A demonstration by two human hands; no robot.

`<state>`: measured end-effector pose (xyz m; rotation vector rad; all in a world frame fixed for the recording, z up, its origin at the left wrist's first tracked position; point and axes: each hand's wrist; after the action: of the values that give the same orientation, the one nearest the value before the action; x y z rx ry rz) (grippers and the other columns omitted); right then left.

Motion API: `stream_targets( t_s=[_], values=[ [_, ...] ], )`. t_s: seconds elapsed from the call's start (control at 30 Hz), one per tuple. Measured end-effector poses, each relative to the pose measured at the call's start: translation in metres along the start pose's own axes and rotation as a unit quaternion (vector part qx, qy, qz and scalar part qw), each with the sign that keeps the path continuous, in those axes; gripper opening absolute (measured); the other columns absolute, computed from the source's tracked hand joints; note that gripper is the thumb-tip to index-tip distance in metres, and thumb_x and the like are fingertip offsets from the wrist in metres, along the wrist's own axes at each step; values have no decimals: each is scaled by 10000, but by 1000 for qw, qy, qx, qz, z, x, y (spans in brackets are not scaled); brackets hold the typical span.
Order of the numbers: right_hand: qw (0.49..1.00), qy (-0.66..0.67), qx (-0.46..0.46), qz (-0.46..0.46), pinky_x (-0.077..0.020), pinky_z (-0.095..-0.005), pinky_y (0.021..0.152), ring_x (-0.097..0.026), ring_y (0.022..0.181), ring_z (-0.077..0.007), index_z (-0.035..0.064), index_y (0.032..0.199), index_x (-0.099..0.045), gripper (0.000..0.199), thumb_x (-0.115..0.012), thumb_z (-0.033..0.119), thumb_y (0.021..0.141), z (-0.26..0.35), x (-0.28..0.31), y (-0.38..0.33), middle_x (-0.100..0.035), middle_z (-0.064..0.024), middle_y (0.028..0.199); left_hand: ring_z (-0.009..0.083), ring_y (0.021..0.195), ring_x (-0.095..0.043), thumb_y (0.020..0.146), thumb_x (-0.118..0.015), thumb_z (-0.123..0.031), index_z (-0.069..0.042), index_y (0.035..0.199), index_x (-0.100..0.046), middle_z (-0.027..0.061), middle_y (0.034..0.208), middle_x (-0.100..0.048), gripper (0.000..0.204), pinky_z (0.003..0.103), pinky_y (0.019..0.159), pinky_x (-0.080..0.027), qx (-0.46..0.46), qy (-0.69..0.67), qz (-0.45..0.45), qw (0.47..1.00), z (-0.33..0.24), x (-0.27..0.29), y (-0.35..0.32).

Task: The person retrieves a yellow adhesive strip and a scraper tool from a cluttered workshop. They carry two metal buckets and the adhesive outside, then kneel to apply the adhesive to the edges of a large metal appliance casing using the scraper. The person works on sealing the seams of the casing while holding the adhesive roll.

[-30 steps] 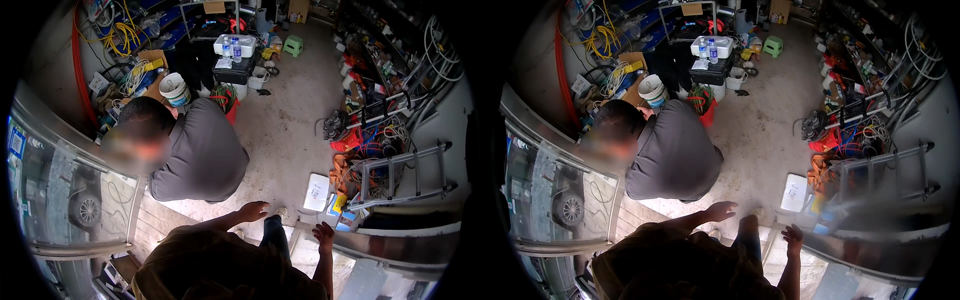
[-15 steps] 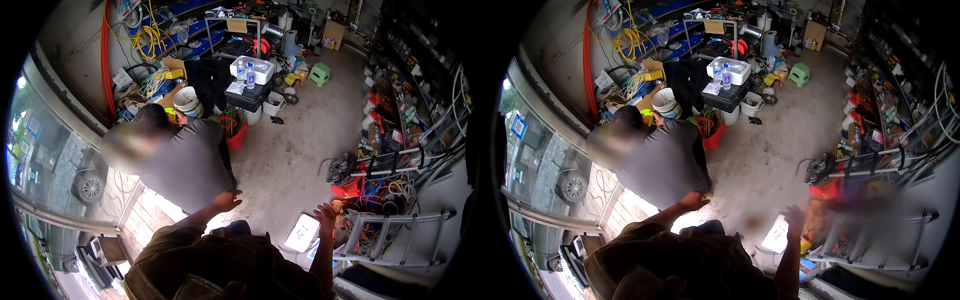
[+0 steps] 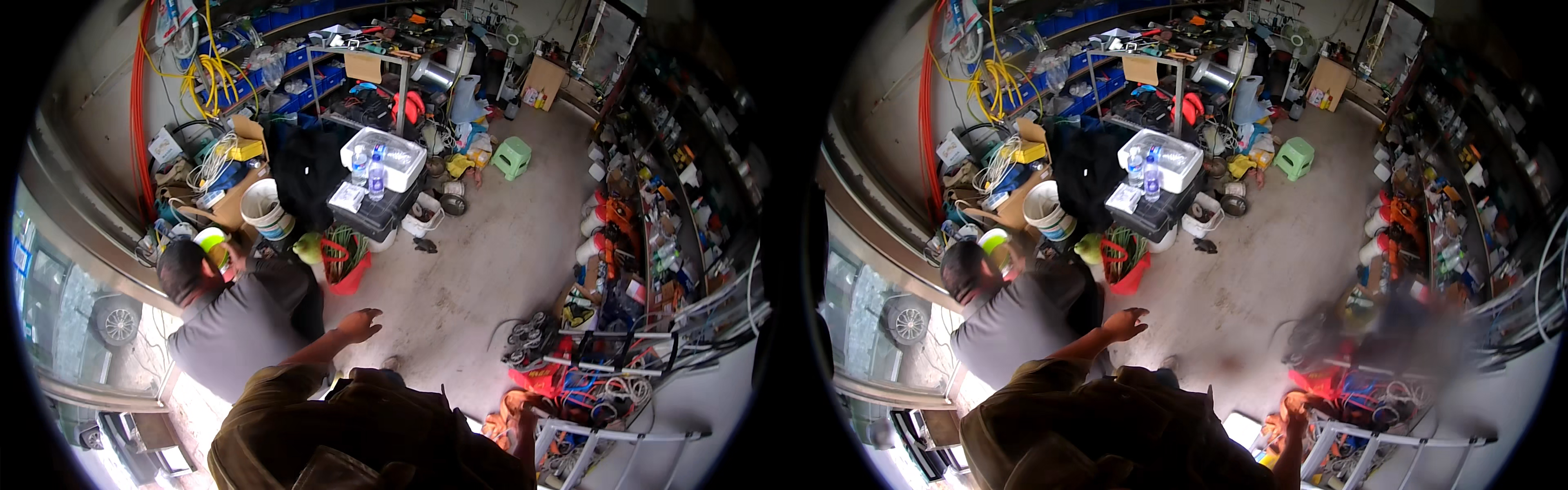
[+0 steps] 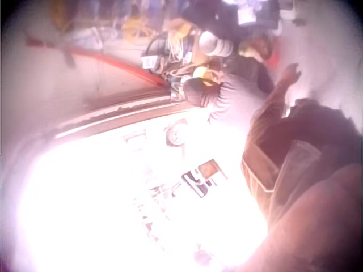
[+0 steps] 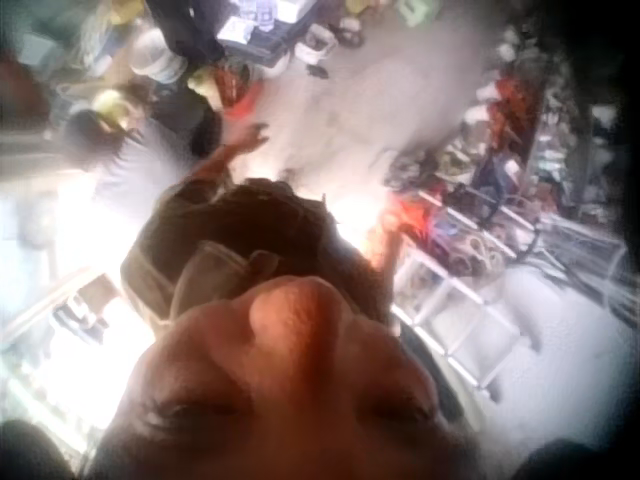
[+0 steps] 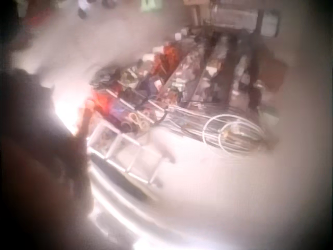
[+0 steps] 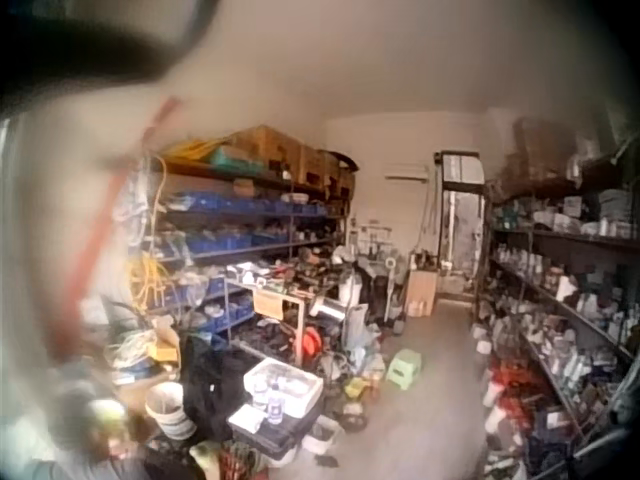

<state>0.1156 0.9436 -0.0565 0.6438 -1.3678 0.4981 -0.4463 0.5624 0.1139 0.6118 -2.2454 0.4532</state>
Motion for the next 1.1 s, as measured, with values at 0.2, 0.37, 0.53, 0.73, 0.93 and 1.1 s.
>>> stream_targets(
  t_s=[0.2,0.37,0.53,0.73,0.93,1.1],
  values=[
    [635,467,-572,226,-462,-345,530,-618,653,-184,117,931,-559,279,-571,379,839,35,-8,48,-588,3,734,293,889,-621,818,-603,-273,-59,1197,-525,154,1060,-611,442,410,794,-487,6,16,-25,1000,4,59,153],
    [629,494,-558,221,-456,-318,527,-622,663,-170,117,938,-568,255,-577,349,834,39,-12,172,-599,0,755,284,905,-627,822,-601,-260,-49,1204,-519,164,1082,-606,444,403,807,-490,-19,-3,-19,1000,-18,43,290],
    [659,517,-507,204,-450,-291,525,-627,673,-156,117,946,-576,233,-582,319,829,-17,-17,347,-610,-4,777,284,920,-628,824,-605,-281,-72,1214,-525,164,1113,-602,450,404,826,-490,33,8,11,999,-34,29,396],
    [740,518,-399,162,-443,-258,522,-632,684,-140,118,954,-586,210,-589,283,823,-25,7,629,-623,-8,803,282,934,-626,820,-612,-304,-89,1210,-534,141,1147,-599,452,394,818,-488,147,-5,-29,989,-44,74,477],
    [762,567,-250,189,-456,-254,556,-654,731,-171,78,1122,-562,318,-591,229,843,62,8,843,-639,-28,926,276,969,-617,822,-604,-301,-91,1215,-528,130,1137,-609,452,394,836,-483,205,2,4,979,-9,92,560],
    [766,514,-298,246,-444,-258,507,-661,709,-191,84,1157,-542,349,-597,221,840,96,-24,899,-636,-36,895,278,943,-626,824,-596,-316,-97,1217,-525,121,1104,-628,455,397,818,-488,171,-33,-22,984,40,118,672]
  ],
)
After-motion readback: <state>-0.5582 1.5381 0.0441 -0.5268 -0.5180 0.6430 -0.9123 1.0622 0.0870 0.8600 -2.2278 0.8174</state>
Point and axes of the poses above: each hand's wrist, its own y-axis towards the middle knuckle, its own x-axis out of the back of the hand, z = x × y
